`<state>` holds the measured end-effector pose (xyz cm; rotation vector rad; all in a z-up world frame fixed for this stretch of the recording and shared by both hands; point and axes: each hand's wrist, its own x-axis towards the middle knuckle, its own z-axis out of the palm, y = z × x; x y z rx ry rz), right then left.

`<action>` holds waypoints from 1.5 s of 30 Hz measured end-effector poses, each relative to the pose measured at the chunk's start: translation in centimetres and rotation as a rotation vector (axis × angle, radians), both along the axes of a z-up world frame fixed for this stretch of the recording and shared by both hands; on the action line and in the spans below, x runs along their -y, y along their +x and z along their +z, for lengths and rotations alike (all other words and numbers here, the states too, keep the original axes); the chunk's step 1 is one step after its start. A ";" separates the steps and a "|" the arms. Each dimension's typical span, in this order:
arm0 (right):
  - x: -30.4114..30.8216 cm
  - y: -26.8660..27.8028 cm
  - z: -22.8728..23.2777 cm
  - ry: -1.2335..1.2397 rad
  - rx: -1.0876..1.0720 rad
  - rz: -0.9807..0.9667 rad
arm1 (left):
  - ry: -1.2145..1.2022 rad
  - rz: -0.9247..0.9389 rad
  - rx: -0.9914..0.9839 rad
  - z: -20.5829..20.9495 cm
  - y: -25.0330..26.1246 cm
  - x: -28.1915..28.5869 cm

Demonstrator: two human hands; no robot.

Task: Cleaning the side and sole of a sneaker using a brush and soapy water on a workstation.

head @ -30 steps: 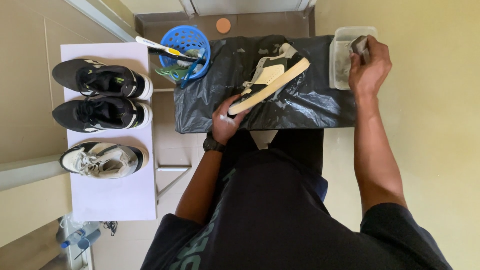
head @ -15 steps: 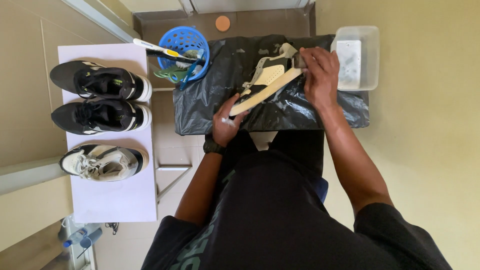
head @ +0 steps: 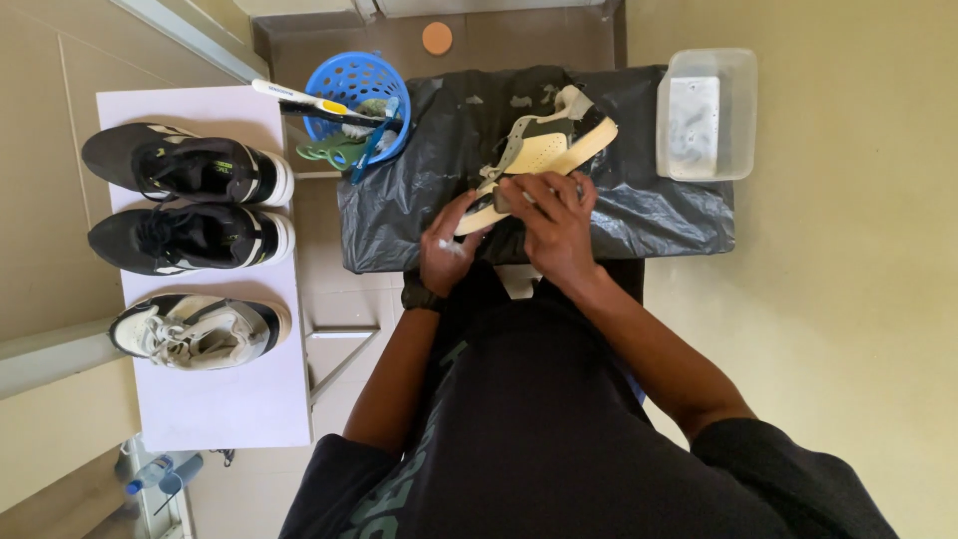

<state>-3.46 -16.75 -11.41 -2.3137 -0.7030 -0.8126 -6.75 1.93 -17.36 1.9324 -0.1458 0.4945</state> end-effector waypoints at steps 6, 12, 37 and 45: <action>-1.9 -1.5 -0.6 0.044 -0.018 0.078 | 0.005 -0.019 0.004 -1.0 0.2 -0.5; 3.0 3.3 -5.0 0.045 0.004 -0.022 | -0.082 -0.015 -0.039 -0.2 0.2 -0.1; 1.1 0.5 -1.5 0.139 -0.002 -0.076 | -0.052 0.026 -0.025 0.9 0.4 0.4; -3.4 -3.2 0.6 -0.033 0.128 -0.063 | 0.014 0.058 0.055 0.0 0.5 0.3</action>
